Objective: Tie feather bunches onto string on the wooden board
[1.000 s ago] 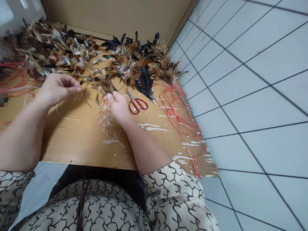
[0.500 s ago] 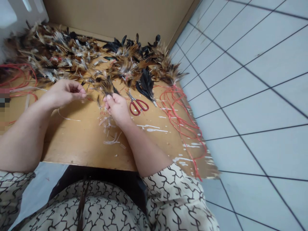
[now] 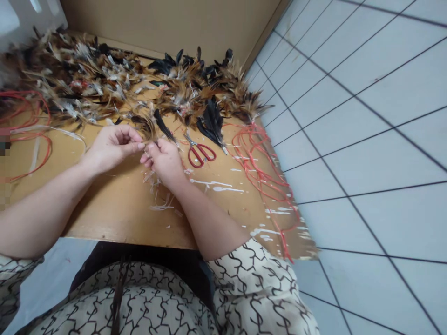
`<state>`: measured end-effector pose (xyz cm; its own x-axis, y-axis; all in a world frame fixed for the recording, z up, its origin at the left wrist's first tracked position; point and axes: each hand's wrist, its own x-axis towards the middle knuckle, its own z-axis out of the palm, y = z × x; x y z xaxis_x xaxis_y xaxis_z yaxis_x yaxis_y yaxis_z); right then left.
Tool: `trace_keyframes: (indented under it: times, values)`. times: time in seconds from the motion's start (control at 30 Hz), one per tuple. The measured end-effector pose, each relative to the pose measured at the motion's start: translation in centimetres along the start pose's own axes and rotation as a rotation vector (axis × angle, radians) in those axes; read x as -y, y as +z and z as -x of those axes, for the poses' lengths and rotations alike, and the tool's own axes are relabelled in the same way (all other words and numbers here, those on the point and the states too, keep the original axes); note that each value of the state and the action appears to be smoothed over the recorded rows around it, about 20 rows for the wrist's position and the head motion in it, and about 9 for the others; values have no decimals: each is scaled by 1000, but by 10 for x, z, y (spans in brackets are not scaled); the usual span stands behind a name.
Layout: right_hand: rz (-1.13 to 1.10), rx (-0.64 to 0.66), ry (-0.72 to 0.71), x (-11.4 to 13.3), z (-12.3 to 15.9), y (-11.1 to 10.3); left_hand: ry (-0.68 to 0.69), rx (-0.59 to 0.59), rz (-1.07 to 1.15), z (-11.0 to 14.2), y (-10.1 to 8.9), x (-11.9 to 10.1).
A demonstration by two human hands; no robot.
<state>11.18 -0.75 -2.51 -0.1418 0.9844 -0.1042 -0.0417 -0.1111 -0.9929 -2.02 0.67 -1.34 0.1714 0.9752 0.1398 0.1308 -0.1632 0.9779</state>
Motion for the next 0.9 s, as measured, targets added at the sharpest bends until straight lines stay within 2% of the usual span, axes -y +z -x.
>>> trace_keyframes:
  times: [0.17, 0.33, 0.63, 0.8, 0.9]
  values:
    - [42, -37, -19, -1, 0, 1, 64, -35, -26, 0, 6, 4]
    - [-2, -6, -46, -4, -1, 1, 75, -72, -36, -2, 6, 8]
    - [-51, 92, -26, -1, -1, -2, -15, -82, 168, -4, 7, 8]
    - [20, 183, -44, 4, 1, -7, -75, -55, 311, -4, 6, 5]
    - [45, 152, -52, 6, 1, -11, -74, -105, 305, -7, 1, 6]
